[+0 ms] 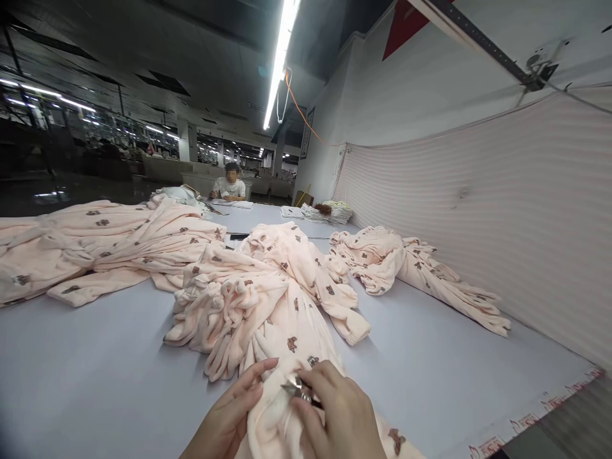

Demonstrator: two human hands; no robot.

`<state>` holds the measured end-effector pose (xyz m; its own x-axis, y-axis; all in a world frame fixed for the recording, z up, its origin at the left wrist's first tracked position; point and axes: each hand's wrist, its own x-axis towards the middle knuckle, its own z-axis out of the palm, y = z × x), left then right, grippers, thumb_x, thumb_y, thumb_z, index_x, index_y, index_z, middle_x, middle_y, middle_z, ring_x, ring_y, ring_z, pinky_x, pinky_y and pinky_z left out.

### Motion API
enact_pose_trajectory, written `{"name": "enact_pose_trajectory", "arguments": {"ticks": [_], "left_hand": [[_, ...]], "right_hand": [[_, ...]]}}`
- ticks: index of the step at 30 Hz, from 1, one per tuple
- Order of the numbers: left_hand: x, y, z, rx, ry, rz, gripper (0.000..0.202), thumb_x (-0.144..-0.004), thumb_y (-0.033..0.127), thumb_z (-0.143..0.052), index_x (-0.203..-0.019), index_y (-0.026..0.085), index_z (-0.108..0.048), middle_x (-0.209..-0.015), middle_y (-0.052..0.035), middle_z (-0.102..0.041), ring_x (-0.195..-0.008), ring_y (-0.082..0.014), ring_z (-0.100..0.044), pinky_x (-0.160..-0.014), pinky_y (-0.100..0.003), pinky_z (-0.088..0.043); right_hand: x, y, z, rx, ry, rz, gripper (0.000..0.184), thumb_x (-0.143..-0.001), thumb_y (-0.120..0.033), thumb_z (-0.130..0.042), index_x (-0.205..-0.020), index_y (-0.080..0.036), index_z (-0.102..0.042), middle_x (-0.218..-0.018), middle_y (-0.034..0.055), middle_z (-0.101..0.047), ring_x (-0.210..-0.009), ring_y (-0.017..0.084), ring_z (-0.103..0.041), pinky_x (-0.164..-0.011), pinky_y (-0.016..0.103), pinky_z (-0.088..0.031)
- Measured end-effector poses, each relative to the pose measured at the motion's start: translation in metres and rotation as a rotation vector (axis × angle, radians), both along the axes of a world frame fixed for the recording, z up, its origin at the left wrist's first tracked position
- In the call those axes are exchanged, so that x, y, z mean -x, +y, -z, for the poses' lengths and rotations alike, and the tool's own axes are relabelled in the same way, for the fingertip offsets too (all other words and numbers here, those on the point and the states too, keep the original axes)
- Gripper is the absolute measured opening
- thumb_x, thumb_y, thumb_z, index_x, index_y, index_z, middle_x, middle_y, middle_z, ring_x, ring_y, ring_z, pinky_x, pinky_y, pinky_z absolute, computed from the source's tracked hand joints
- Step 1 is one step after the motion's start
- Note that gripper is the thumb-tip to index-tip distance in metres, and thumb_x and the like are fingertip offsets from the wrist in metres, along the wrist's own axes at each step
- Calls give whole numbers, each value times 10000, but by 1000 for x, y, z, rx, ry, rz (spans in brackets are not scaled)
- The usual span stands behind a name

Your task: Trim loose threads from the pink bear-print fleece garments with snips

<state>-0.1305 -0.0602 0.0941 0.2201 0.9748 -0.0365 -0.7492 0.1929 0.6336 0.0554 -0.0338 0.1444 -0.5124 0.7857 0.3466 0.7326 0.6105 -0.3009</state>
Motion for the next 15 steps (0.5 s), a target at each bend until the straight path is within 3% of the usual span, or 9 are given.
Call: {"name": "enact_pose_trajectory", "arguments": {"ticks": [3, 5, 12, 15], "left_hand": [[-4, 4, -1, 0, -8, 37, 419, -841, 234, -590, -1254, 188, -537, -1144, -86, -687, -1137, -262, -577, -981, -386, -403], [-5, 7, -1, 12, 18, 62, 475, -847, 227, -582, -1309, 188, -481, -1164, -86, -678, -1155, -250, -565, -993, -377, -394], [-8, 7, -4, 24, 86, 45, 520, -847, 224, -577, -1344, 170, -431, -1013, -84, -707, -1059, -252, -612, -956, -389, -409], [-14, 18, -3, -31, 85, 16, 506, -856, 232, -580, -1341, 202, -437, -1112, -89, -682, -1107, -238, -588, -979, -376, -394]], "right_hand": [[2, -7, 7, -240, -157, -47, 239, -889, -238, -508, -1108, -265, -601, -959, 31, -672, -729, 199, -658, -619, 293, -459], [4, -9, 10, -294, -167, 1, 218, -913, -233, -461, -1066, -266, -613, -915, 29, -677, -700, 202, -652, -604, 299, -444], [-4, -4, -5, -175, -75, 145, 188, -918, -287, -464, -988, -309, -637, -897, -8, -682, -689, 177, -659, -598, 268, -450], [0, -15, 5, -137, 24, 174, 184, -911, -338, -467, -1015, -296, -612, -880, -11, -676, -701, 170, -667, -589, 250, -465]]}}
